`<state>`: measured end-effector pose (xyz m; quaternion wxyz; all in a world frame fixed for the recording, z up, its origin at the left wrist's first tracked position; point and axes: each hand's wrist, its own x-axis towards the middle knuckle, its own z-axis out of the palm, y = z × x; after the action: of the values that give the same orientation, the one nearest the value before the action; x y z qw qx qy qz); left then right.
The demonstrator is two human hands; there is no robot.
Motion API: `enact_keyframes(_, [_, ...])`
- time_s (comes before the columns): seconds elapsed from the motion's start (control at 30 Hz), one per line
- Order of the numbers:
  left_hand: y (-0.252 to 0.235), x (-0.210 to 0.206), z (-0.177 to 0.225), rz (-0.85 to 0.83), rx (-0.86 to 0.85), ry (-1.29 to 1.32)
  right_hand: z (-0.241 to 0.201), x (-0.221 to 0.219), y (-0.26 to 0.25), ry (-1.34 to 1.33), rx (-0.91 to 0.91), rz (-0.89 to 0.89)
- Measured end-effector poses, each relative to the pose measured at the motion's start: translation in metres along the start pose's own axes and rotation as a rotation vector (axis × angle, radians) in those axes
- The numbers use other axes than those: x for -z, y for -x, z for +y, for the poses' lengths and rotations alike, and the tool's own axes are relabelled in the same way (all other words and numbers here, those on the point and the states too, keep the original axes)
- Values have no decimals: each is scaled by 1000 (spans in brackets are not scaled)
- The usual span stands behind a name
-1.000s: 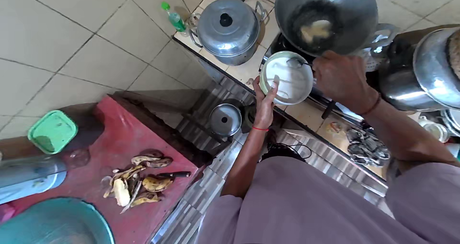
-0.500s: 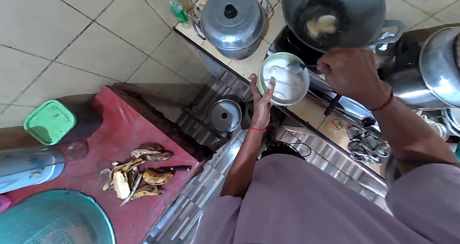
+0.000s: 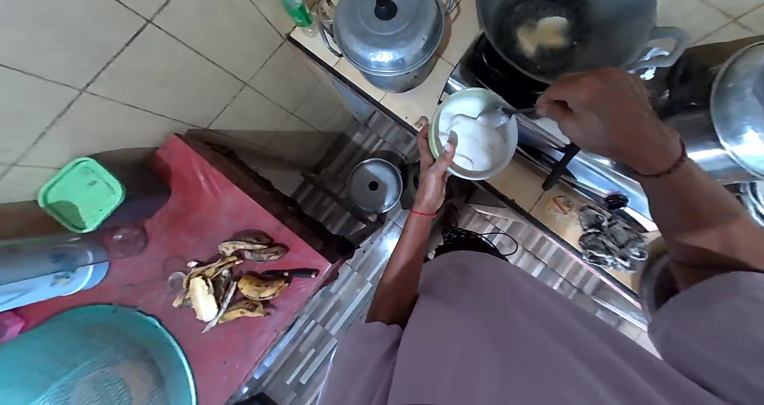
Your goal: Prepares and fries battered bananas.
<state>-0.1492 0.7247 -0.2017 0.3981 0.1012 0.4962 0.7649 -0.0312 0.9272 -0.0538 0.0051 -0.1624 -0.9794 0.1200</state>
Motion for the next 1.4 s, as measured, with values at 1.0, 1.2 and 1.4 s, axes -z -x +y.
enact_keyframes(1.0, [-2,25,-10,-115,-7,54,8,-1,11,-129,133,34])
enact_keyframes(1.2, [2,23,-8,-164,15,47,-15,-15,0,-81,122,40])
enact_keyframes(1.4, [4,22,-9,-68,45,68,-24,-23,12,12,102,43])
